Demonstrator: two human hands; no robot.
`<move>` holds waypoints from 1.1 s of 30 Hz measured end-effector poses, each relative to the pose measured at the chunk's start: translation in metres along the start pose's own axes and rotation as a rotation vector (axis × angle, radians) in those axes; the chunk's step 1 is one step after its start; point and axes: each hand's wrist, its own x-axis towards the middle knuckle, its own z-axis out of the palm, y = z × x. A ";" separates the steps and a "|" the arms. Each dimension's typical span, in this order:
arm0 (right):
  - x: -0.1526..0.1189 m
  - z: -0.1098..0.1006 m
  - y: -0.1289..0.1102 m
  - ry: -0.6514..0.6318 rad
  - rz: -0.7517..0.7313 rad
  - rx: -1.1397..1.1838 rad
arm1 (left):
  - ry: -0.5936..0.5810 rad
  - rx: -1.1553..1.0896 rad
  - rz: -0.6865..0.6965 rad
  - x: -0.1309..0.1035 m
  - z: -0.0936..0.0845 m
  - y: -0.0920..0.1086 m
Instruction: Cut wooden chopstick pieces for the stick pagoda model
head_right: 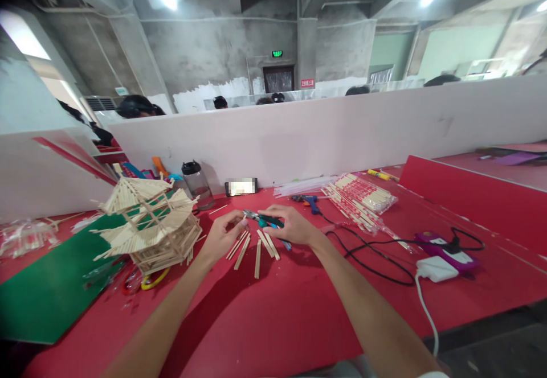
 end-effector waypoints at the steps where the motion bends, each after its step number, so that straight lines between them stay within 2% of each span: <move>1: 0.000 0.000 0.000 0.000 -0.001 -0.005 | -0.001 -0.001 0.002 0.000 0.000 0.000; 20: 0.001 -0.001 -0.003 -0.009 0.005 0.007 | -0.013 -0.027 -0.020 -0.001 0.002 -0.002; 33: 0.001 0.007 0.001 0.007 0.066 0.054 | 0.049 -0.040 -0.065 0.002 0.003 -0.001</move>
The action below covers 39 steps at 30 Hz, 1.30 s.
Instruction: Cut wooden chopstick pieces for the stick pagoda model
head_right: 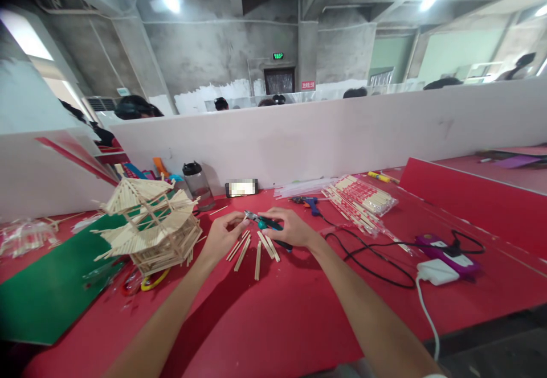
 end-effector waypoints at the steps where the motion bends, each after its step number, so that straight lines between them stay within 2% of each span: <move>1: 0.000 0.000 0.000 -0.001 0.003 0.001 | -0.001 -0.006 0.000 0.000 0.000 0.000; 14: 0.000 0.004 0.006 0.009 0.014 0.009 | 0.012 -0.024 -0.003 0.001 0.000 0.000; 33: 0.001 0.002 0.000 0.035 -0.005 0.007 | -0.007 -0.071 -0.001 0.001 0.000 0.002; 39: 0.001 0.000 0.002 0.050 -0.009 -0.020 | -0.001 -0.030 -0.038 0.000 -0.001 0.002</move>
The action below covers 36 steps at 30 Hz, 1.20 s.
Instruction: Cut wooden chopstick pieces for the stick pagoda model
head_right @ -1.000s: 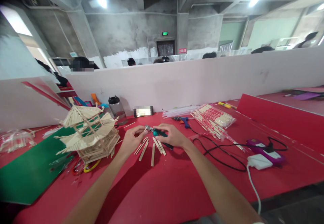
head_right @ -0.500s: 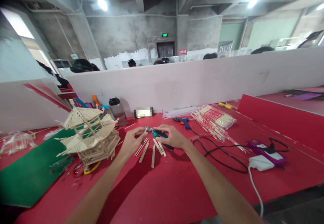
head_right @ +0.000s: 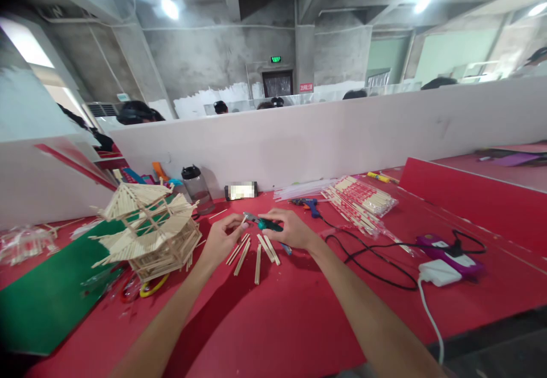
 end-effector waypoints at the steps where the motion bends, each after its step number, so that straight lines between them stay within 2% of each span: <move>1: 0.000 0.000 0.000 -0.005 -0.005 -0.005 | -0.004 -0.006 0.001 0.000 0.000 -0.001; 5: 0.000 0.002 0.000 -0.019 -0.010 0.002 | -0.024 -0.031 0.004 0.000 0.002 -0.003; 9: 0.001 0.000 0.005 0.001 0.050 0.057 | -0.037 -0.042 -0.010 -0.001 0.004 -0.003; 17: -0.005 -0.008 0.058 0.131 0.227 -0.033 | -0.049 0.011 0.001 -0.002 0.002 -0.002; 25: -0.004 0.004 0.064 0.026 0.227 -0.197 | -0.066 0.049 -0.002 -0.004 0.002 0.000; 29: -0.007 0.004 0.074 0.070 0.271 -0.216 | -0.068 0.053 -0.023 -0.004 0.002 0.000; 32: -0.009 0.000 0.076 0.129 0.366 -0.036 | -0.065 0.063 -0.030 -0.004 0.003 -0.001; 36: -0.009 -0.001 0.063 0.146 0.479 0.413 | -0.001 0.117 0.012 -0.004 0.001 0.001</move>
